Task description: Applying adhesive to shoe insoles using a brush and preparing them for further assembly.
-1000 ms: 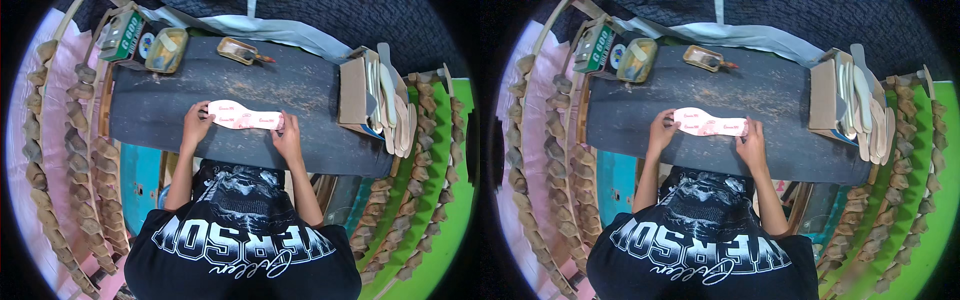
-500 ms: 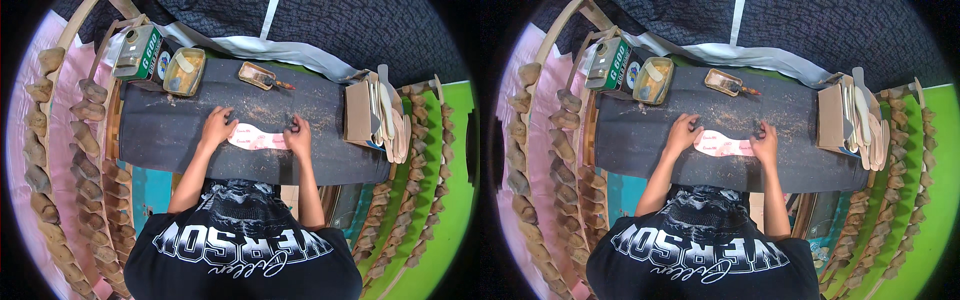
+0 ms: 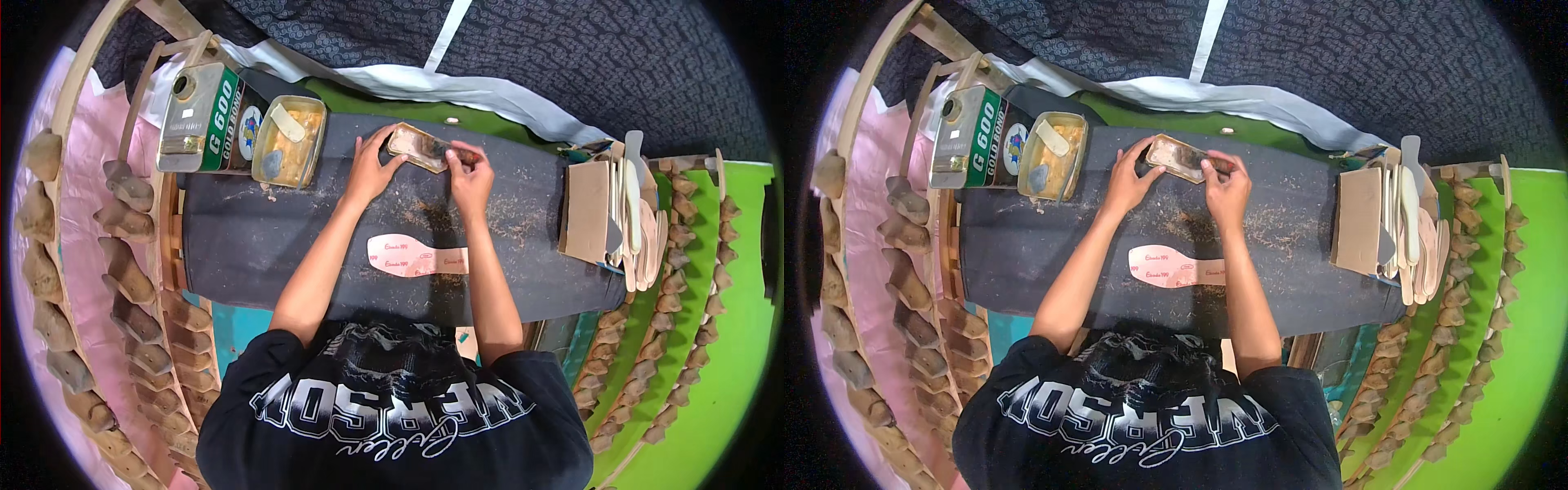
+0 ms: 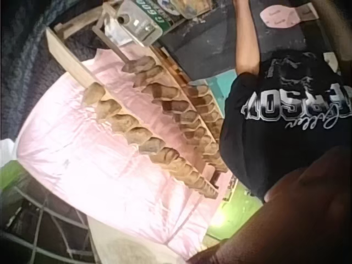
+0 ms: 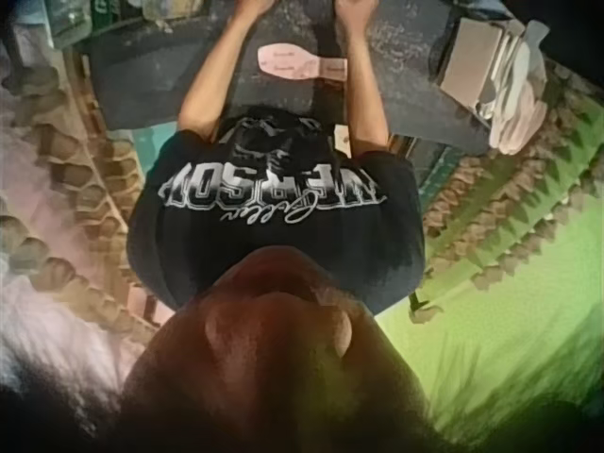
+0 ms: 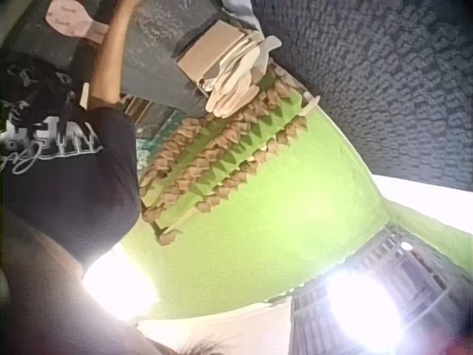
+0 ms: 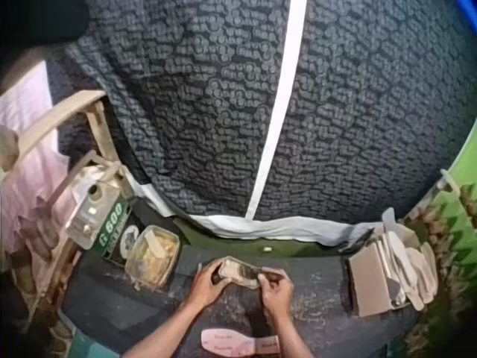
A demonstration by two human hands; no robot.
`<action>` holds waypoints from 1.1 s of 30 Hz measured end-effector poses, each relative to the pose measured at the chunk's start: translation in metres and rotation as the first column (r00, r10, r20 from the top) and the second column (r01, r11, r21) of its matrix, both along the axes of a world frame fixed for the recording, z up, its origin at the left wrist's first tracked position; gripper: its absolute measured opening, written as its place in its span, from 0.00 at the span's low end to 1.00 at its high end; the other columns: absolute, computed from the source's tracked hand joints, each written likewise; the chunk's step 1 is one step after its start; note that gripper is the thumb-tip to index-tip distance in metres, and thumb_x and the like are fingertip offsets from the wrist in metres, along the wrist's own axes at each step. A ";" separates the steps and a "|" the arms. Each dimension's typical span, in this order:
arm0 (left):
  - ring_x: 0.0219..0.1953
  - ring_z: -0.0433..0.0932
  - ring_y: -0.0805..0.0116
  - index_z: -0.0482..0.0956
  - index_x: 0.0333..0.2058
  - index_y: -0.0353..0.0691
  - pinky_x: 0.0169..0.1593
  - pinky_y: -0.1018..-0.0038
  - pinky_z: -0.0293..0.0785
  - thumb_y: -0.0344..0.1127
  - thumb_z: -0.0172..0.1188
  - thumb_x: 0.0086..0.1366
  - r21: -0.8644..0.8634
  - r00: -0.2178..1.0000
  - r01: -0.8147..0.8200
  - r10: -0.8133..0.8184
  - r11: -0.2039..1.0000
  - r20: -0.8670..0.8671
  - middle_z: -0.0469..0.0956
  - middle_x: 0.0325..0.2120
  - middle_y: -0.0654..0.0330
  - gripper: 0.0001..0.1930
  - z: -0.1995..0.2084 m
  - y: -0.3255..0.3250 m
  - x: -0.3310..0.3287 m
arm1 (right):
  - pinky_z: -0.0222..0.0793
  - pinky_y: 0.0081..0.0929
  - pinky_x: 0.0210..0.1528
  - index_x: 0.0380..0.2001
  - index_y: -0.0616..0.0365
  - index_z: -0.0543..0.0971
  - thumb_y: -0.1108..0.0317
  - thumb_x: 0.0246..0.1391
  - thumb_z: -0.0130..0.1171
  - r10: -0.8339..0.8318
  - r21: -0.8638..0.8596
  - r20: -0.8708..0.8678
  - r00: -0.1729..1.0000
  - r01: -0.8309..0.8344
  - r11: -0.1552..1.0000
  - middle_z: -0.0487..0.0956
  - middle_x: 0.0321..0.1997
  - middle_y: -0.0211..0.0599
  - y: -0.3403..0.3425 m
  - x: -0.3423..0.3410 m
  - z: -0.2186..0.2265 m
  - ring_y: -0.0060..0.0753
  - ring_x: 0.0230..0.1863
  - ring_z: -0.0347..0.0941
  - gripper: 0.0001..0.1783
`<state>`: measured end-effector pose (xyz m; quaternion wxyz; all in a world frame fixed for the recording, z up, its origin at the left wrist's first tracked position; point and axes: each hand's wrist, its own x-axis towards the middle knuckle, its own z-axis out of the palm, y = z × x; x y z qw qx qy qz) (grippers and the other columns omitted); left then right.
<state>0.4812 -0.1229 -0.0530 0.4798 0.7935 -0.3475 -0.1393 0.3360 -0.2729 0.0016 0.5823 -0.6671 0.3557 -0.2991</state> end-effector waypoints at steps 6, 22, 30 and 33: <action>0.69 0.73 0.55 0.76 0.67 0.49 0.76 0.36 0.46 0.42 0.75 0.62 -0.090 0.999 -0.048 0.046 0.995 -0.020 0.78 0.65 0.58 0.34 -0.005 0.000 -0.002 | 0.80 0.33 0.46 0.45 0.68 0.81 0.77 0.61 0.66 0.256 -0.505 -0.084 0.963 -0.263 0.822 0.84 0.44 0.48 0.000 0.013 0.031 0.43 0.42 0.85 0.10; 0.68 0.74 0.47 0.79 0.64 0.43 0.74 0.54 0.62 0.47 0.81 0.54 -0.073 0.997 -0.031 0.037 0.997 0.073 0.77 0.64 0.51 0.39 0.022 0.064 -0.026 | 0.80 0.28 0.46 0.50 0.59 0.69 0.69 0.74 0.56 0.075 -0.098 0.044 0.996 -0.071 0.993 0.88 0.48 0.43 0.006 -0.067 0.053 0.28 0.44 0.83 0.09; 0.77 0.59 0.49 0.83 0.60 0.48 0.78 0.33 0.36 0.64 0.85 0.31 0.318 0.962 0.120 -0.188 0.940 0.195 0.68 0.72 0.58 0.53 0.021 0.145 -0.129 | 0.82 0.27 0.43 0.53 0.61 0.68 0.79 0.57 0.71 0.133 0.057 -0.015 0.991 -0.132 0.990 0.86 0.47 0.41 0.076 -0.169 -0.016 0.29 0.44 0.85 0.26; 0.77 0.61 0.52 0.84 0.58 0.49 0.79 0.35 0.36 0.64 0.84 0.32 0.299 0.957 0.035 -0.118 0.954 0.265 0.70 0.71 0.60 0.51 0.008 0.148 -0.142 | 0.82 0.29 0.41 0.50 0.62 0.72 0.76 0.59 0.70 0.169 -0.072 -0.074 0.983 -0.175 0.982 0.87 0.45 0.43 0.082 -0.176 -0.022 0.33 0.41 0.87 0.20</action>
